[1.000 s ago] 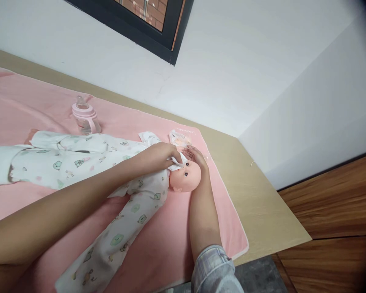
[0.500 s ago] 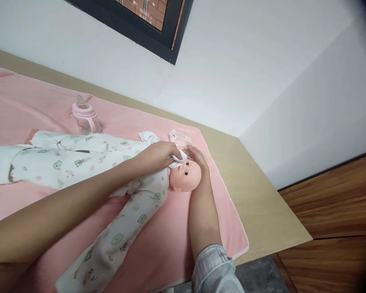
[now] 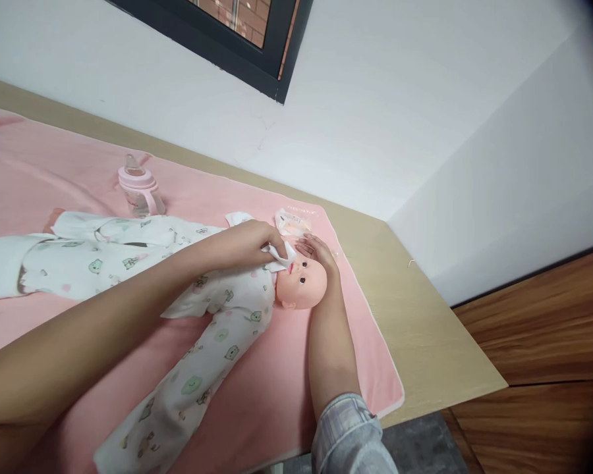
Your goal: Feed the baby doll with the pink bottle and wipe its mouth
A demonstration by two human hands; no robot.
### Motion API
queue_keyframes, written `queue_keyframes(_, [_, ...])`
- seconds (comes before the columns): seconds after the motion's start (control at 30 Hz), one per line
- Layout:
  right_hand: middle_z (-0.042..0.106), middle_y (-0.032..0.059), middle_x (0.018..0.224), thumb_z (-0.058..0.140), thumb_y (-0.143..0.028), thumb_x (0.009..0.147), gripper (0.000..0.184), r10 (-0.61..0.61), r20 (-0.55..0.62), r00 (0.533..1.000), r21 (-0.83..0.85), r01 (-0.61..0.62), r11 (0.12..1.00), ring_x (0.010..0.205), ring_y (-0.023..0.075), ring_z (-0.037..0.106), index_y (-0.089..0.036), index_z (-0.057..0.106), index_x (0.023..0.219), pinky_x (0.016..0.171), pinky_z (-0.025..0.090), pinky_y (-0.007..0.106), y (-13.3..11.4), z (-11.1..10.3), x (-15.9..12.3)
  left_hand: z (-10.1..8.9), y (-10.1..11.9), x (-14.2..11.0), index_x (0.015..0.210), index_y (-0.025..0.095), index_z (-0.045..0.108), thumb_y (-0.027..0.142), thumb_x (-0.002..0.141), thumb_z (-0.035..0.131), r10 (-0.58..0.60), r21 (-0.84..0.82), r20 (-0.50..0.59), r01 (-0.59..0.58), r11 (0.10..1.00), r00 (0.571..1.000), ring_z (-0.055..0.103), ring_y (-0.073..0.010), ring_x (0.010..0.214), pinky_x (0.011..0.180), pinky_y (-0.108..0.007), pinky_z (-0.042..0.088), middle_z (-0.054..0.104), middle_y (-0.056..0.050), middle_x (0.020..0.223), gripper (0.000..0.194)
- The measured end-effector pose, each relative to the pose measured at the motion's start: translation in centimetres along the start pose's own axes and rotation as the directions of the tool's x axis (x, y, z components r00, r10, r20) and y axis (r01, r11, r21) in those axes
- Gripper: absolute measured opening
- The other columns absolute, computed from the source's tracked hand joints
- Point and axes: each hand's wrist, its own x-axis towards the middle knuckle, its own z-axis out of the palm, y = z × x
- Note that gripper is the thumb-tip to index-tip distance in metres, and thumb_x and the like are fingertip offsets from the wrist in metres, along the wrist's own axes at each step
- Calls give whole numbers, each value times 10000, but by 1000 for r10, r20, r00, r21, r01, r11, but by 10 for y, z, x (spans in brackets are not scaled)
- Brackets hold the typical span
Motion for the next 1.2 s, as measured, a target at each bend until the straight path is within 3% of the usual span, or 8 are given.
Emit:
queue_keyframes(0.17, [697, 30, 827, 682, -257, 780, 135, 13, -10, 1000, 10, -13, 1000, 950, 176, 692, -209, 610, 885, 987, 552, 372, -3, 2, -4, 5, -2, 3, 900, 249, 779, 157, 765, 608, 61, 5, 29, -61, 998, 998, 657, -167, 910, 767, -207, 451, 732, 17, 980, 236])
queue_keyframes(0.37, [691, 27, 782, 667, -218, 792, 113, 23, -26, 999, 16, -23, 1000, 926, 170, 688, -179, 613, 883, 987, 540, 365, -7, 7, -8, 13, -8, 6, 879, 246, 774, 271, 777, 642, 87, -5, 30, -87, 996, 996, 663, -164, 839, 717, -219, 447, 734, 13, 923, 168])
queue_keyframes(0.7, [668, -1, 717, 599, -184, 866, 78, 28, -37, 999, 14, -27, 1000, 917, 132, 655, -126, 592, 917, 959, 529, 354, -13, 12, -15, 17, -6, 7, 847, 258, 760, 271, 760, 652, 56, 69, -17, -54, 996, 998, 655, -156, 806, 678, -236, 431, 724, 42, 898, 139])
queue_keyframes(1.2, [691, 16, 761, 681, -240, 799, 105, 21, -10, 1000, 3, -21, 1000, 877, 154, 690, -199, 609, 865, 959, 558, 339, -5, 5, -5, 14, -8, 6, 925, 234, 749, 257, 780, 643, 25, 144, -107, -9, 990, 994, 656, -196, 904, 735, -262, 441, 728, 17, 960, 182])
